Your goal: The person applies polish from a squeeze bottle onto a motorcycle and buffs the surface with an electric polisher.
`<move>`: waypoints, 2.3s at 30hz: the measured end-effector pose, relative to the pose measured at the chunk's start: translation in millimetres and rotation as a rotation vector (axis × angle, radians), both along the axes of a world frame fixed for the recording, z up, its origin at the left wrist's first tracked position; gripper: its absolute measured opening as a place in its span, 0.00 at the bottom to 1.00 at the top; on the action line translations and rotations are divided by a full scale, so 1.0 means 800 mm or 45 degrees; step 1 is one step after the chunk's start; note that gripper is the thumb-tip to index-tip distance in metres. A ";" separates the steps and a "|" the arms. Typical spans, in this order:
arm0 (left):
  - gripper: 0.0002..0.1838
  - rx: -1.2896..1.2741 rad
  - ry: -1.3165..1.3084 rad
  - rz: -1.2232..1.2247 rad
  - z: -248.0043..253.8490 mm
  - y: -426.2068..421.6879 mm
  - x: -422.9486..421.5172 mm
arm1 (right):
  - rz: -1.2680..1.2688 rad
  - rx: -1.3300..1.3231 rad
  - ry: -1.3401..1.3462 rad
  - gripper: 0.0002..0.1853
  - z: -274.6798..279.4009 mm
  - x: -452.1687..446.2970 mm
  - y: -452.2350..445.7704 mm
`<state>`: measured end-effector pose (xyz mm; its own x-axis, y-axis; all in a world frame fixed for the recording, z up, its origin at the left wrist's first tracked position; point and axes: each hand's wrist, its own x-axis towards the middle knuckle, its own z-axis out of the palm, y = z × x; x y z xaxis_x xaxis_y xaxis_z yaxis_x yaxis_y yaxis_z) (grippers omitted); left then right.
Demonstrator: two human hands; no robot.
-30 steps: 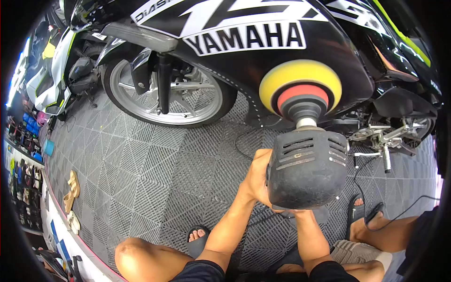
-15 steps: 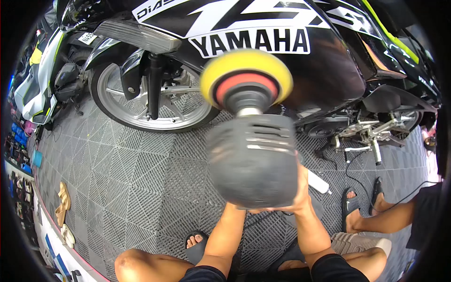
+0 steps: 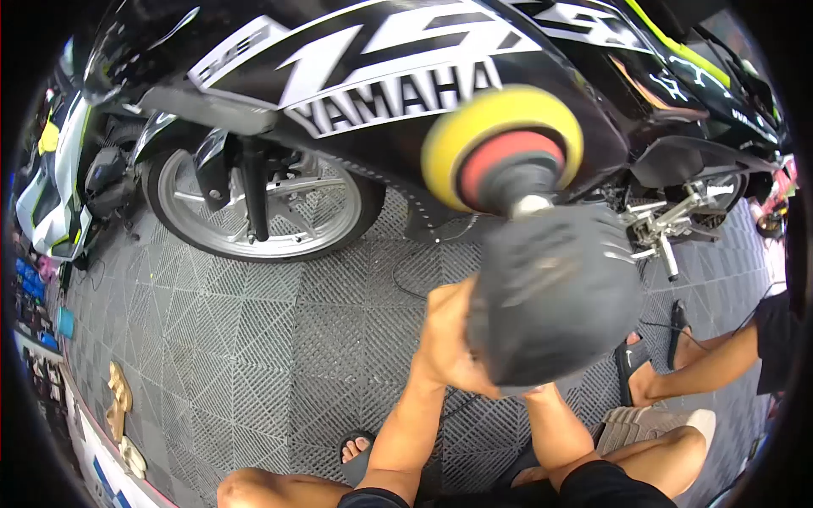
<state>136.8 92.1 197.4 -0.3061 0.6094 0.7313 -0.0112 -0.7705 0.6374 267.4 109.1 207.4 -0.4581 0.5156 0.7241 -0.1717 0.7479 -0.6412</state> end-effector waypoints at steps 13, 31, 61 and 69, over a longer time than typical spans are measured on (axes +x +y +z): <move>0.46 -0.085 0.187 0.030 0.007 0.006 0.020 | -0.006 0.047 0.085 0.55 -0.024 0.032 0.036; 0.37 0.221 0.229 0.073 0.000 0.003 -0.039 | -0.130 0.259 -0.158 0.44 -0.014 -0.006 0.019; 0.38 0.135 -0.165 0.086 -0.029 0.015 -0.019 | -0.069 0.379 -0.383 0.62 0.060 -0.004 0.026; 0.38 0.093 -0.179 0.006 -0.036 0.023 0.023 | -0.112 0.468 -0.499 0.61 0.045 0.040 0.043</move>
